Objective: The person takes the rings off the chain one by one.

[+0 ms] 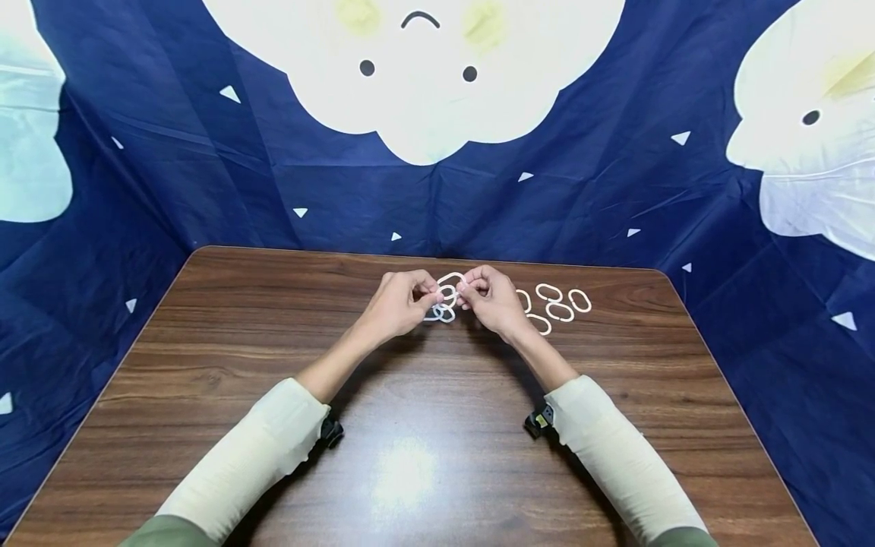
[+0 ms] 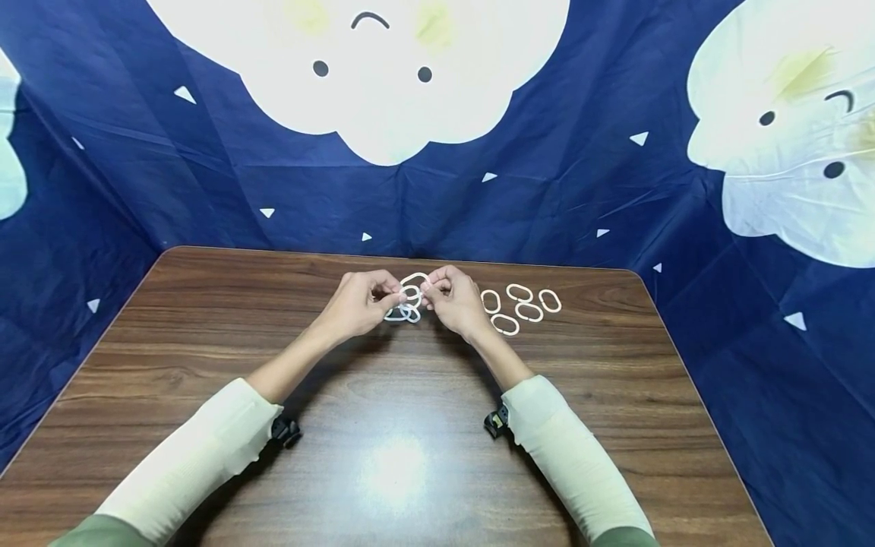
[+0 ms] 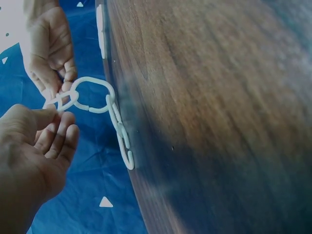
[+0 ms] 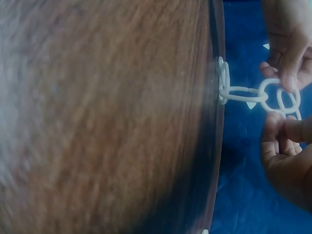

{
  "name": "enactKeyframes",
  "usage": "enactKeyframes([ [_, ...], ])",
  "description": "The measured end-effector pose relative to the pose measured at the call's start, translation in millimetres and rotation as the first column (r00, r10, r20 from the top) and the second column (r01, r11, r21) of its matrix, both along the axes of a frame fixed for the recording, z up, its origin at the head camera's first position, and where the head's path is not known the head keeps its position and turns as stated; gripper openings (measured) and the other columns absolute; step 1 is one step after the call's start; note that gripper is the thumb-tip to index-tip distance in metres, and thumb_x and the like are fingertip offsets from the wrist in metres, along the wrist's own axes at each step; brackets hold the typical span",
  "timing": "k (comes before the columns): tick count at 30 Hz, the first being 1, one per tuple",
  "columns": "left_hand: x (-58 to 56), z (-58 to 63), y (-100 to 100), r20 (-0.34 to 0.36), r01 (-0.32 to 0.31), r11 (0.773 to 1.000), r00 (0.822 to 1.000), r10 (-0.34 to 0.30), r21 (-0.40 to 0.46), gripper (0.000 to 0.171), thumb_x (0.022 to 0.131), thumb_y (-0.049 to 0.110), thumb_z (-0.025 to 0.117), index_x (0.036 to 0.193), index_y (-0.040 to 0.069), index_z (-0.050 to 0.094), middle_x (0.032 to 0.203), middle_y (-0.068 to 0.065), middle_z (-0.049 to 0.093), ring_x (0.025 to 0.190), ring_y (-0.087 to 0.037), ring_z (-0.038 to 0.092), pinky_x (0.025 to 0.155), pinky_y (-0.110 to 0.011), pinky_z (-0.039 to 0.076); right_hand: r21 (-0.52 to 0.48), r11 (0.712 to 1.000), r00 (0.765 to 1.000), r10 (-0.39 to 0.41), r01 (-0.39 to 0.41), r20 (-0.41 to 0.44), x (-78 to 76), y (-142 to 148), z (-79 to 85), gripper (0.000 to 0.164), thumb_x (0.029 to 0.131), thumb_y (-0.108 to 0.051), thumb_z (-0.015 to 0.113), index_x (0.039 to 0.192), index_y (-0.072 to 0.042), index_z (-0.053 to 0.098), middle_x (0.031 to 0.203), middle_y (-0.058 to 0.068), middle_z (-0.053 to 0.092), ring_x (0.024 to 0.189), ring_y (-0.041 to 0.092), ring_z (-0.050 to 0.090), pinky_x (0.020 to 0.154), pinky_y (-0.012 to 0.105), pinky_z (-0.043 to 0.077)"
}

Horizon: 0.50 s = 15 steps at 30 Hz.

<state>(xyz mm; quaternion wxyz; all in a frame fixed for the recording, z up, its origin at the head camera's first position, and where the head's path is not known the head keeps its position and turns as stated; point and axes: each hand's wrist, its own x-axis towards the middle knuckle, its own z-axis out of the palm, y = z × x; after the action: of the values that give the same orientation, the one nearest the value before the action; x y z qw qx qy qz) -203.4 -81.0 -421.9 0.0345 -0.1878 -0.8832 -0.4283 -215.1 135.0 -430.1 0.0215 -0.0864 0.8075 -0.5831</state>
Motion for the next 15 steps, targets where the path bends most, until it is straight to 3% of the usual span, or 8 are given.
enactKeyframes([
  [4,0.5,1.2,1.2,0.001,-0.007,1.000,1.000,0.007,0.006,0.009,0.102,0.017,0.083,0.103,0.008,0.081,0.094,-0.004,0.082,0.063,-0.009,0.057,0.059,-0.025,0.046,0.027,0.999,0.999,-0.026,0.027,-0.026,1.0,-2.8,-1.1,0.010,0.109,-0.004,0.072,0.114,0.002,0.065,0.087,0.010,0.077,0.075,0.013,0.071,0.067,0.016,0.055],
  [8,0.3,1.9,2.2,0.003,0.000,1.000,1.000,0.000,0.008,0.008,0.102,0.017,0.082,0.103,0.009,0.081,0.094,-0.004,0.083,0.065,-0.010,0.059,0.062,-0.026,0.047,0.042,0.998,0.999,-0.035,0.036,-0.024,1.1,-2.6,-1.9,0.010,0.109,-0.005,0.071,0.114,0.002,0.064,0.082,0.003,0.074,0.073,0.014,0.070,0.065,0.017,0.053],
  [15,-0.2,1.6,2.4,0.009,0.000,1.000,1.000,0.000,0.003,0.009,0.103,0.018,0.084,0.102,0.010,0.082,0.096,-0.003,0.085,0.078,-0.012,0.068,0.076,-0.030,0.054,-0.016,0.999,0.998,-0.051,0.052,0.035,-0.8,5.3,-2.0,0.012,0.108,-0.005,0.074,0.113,0.003,0.067,0.085,0.004,0.080,0.072,0.007,0.073,0.070,0.024,0.064],
])
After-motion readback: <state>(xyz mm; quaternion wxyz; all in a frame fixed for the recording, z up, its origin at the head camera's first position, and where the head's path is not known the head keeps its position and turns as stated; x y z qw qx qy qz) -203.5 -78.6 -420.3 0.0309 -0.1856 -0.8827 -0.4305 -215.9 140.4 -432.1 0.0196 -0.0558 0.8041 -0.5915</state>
